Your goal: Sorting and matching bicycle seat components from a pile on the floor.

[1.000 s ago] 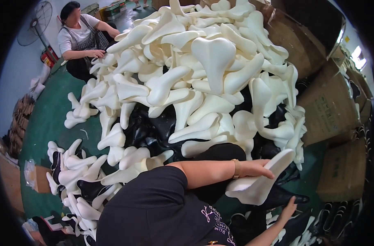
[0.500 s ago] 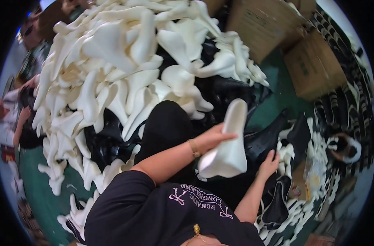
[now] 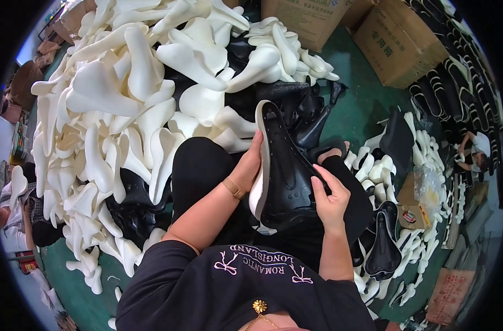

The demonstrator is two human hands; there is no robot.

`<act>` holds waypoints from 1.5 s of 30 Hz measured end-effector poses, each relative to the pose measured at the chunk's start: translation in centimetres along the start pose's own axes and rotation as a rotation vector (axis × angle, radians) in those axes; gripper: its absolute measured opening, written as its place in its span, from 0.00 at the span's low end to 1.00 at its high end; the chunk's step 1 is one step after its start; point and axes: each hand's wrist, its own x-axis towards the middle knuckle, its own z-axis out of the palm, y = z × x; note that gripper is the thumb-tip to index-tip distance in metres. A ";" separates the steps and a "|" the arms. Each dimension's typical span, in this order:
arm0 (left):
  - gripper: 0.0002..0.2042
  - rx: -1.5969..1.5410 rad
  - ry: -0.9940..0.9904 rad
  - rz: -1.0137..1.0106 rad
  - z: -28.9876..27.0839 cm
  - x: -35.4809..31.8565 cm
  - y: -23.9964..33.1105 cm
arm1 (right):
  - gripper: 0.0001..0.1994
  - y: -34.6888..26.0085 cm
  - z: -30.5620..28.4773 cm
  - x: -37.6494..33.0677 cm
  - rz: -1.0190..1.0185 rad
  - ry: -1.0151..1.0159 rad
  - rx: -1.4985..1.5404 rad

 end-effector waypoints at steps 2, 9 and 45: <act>0.29 -0.042 -0.004 0.014 -0.1 0.2 -0.2 | 0.12 0.0 0.4 0.0 0.119 -0.056 0.036; 0.29 -0.071 -0.024 0.037 0.1 -0.6 -0.1 | 0.12 -0.2 1.3 0.1 0.132 -0.055 0.042; 0.21 -0.104 0.039 -0.002 -1.9 0.5 -1.5 | 0.30 4.5 2.7 -1.9 0.528 -0.069 0.500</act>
